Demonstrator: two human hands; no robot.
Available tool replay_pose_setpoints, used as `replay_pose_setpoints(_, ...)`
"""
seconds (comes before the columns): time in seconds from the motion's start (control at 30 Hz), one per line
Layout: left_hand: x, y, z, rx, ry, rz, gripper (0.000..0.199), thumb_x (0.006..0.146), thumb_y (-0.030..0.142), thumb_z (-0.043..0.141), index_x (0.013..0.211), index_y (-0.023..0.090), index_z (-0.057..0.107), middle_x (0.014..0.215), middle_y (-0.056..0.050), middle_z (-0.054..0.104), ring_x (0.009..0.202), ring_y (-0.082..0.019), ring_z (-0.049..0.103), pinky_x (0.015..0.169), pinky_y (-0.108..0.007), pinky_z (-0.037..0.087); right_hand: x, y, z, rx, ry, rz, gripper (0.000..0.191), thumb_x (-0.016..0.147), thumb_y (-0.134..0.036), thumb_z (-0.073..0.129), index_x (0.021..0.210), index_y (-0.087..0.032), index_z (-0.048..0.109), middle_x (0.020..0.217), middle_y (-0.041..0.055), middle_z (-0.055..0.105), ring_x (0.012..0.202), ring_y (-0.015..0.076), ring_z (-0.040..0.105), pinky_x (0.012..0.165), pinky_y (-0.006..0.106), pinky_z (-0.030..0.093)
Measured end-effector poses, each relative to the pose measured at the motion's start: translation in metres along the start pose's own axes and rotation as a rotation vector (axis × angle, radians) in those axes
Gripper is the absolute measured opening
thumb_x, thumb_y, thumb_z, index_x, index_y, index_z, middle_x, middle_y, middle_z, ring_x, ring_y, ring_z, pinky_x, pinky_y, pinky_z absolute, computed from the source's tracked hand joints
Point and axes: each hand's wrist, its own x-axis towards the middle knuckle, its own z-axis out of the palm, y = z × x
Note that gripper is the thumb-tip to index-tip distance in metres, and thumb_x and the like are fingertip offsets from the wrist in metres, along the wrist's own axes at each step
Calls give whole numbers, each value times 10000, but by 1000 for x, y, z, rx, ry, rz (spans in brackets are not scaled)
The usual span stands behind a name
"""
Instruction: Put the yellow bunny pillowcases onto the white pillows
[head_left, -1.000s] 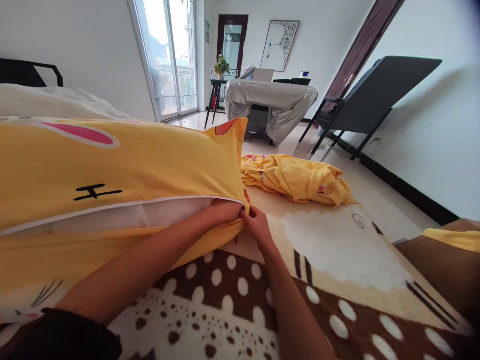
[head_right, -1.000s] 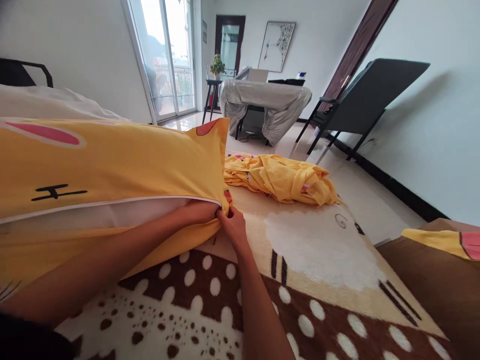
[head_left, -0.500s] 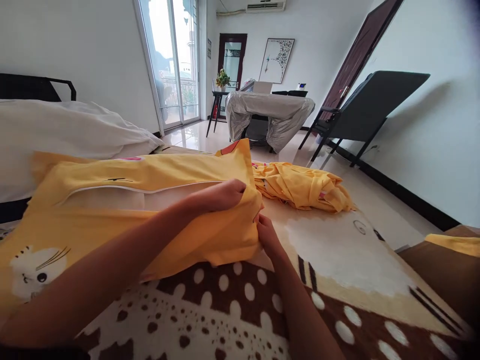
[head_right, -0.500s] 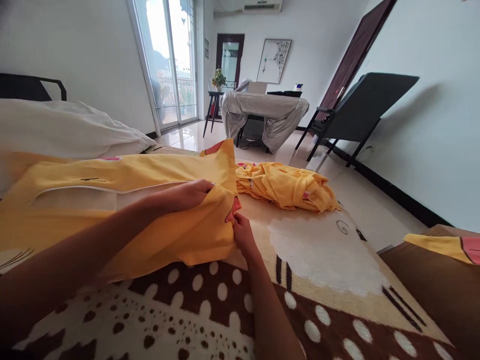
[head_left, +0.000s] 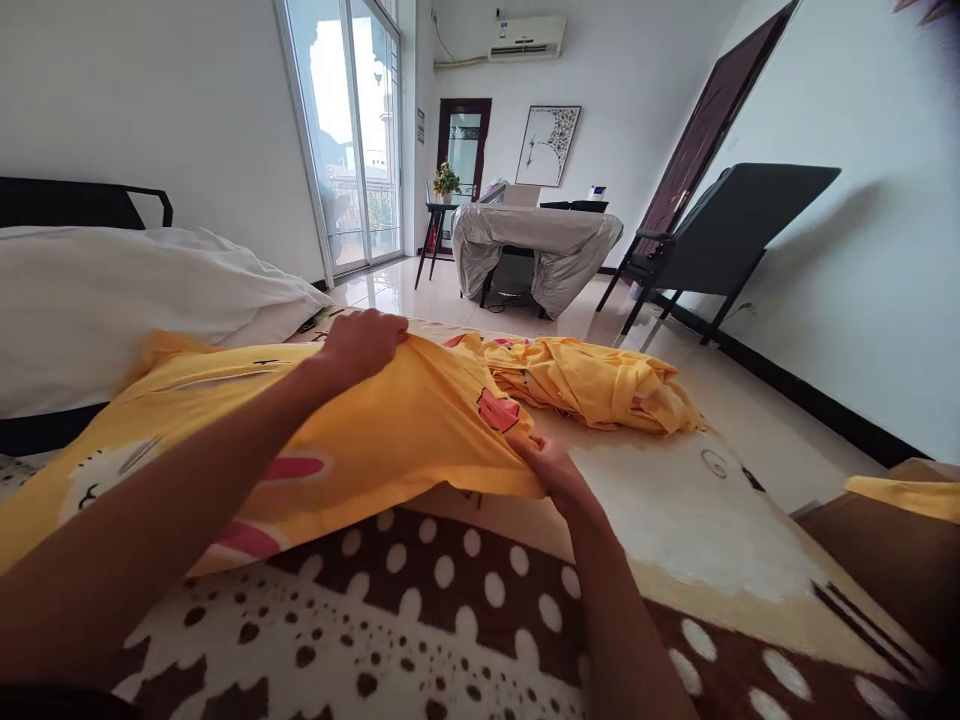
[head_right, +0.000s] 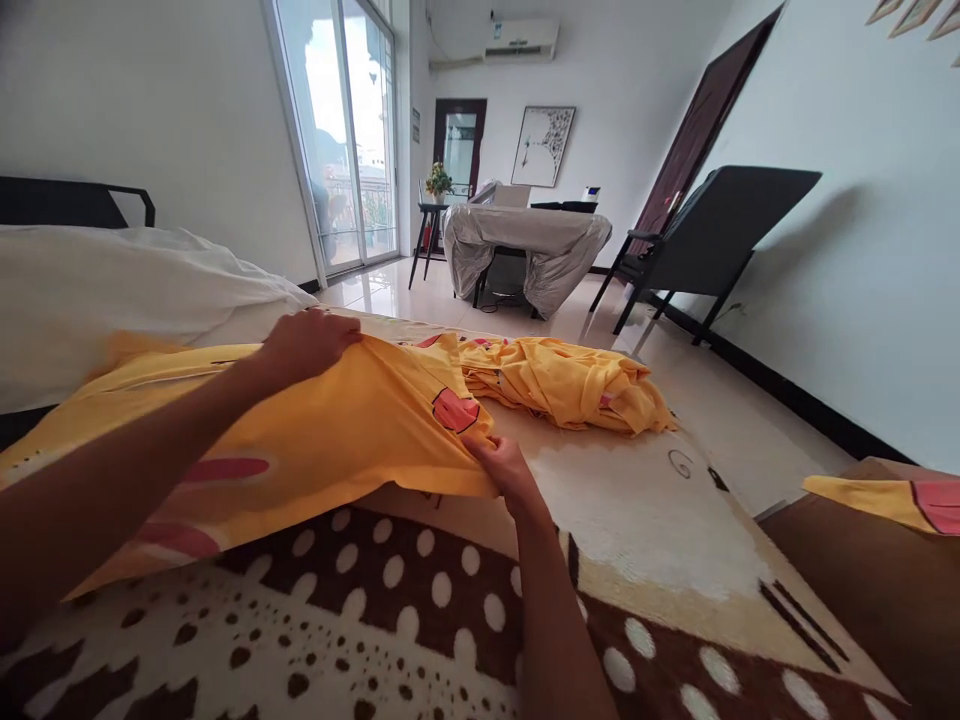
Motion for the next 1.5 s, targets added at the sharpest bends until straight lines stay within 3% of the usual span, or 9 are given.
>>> replay_pose_setpoints(0.1, -1, 26, 4, -17, 159, -12, 324, 901, 295, 324, 906, 187, 630, 947, -98, 670, 846, -263, 618, 668, -334, 405, 1, 4, 2, -26, -34, -9, 314, 640, -393, 771, 815, -143, 697, 753, 45, 726, 641, 184, 649, 493, 223, 464)
replay_pose_setpoints(0.2, 2, 35, 8, -92, 184, -41, 305, 903, 303, 325, 884, 191, 607, 916, -81, 678, 833, -229, 618, 649, -304, 396, 2, 6, -1, 12, -98, -17, 314, 659, -421, 748, 810, -152, 691, 760, 48, 726, 644, 188, 652, 524, 239, 486)
replay_pose_setpoints(0.63, -12, -10, 45, 108, 48, 232, 411, 943, 405, 293, 842, 139, 590, 869, -119, 641, 798, -252, 604, 690, -337, 397, -2, 12, -42, 24, -185, -1, 405, 549, -475, 802, 777, -154, 707, 700, 21, 709, 539, 130, 588, 450, 203, 397)
replay_pose_setpoints(0.77, -25, 17, 44, 169, 188, 326, 294, 900, 192, 348, 1036, 68, 577, 1076, -204, 578, 1042, -315, 515, 868, -419, 364, -2, 10, -35, 39, -204, -6, 408, 608, -504, 768, 805, -151, 713, 760, 45, 724, 609, 169, 630, 493, 230, 443)
replay_pose_setpoints(0.83, -45, 48, 48, 169, 275, 538, 273, 893, 135, 348, 1032, 90, 578, 1035, -171, 590, 995, -284, 518, 850, -404, 365, -1, 10, -29, 61, -188, -14, 398, 639, -515, 747, 800, -153, 711, 737, 45, 720, 609, 182, 634, 488, 240, 446)
replay_pose_setpoints(0.93, -82, 100, 66, 68, 248, 925, 193, 919, 174, 382, 925, 146, 573, 872, -78, 594, 834, -220, 523, 725, -354, 375, 4, 11, -22, 108, -134, -42, 368, 629, -491, 756, 788, -164, 699, 700, 28, 713, 589, 176, 625, 479, 240, 444)
replay_pose_setpoints(1.07, -101, 142, 100, 59, 267, 895, 163, 912, 166, 414, 967, 115, 558, 943, -93, 590, 841, -215, 518, 709, -352, 378, 7, 14, -18, 155, -84, -95, 391, 578, -462, 783, 817, -165, 691, 738, 29, 721, 619, 184, 636, 507, 248, 466)
replay_pose_setpoints(1.2, -89, 144, 118, 70, 288, 848, 123, 903, 149, 435, 907, 124, 555, 878, -82, 577, 821, -225, 521, 672, -359, 370, 6, 13, -21, 193, -80, -123, 492, 538, -524, 782, 856, -161, 688, 790, 52, 729, 653, 200, 650, 536, 268, 488)
replay_pose_setpoints(1.5, -90, 124, 124, 28, 288, 912, 79, 892, 140, 467, 864, 151, 540, 811, -56, 566, 783, -212, 520, 655, -351, 353, 12, 19, -22, 255, 8, -158, 499, 506, -492, 800, 882, -192, 666, 813, 39, 728, 734, 218, 666, 647, 300, 523)
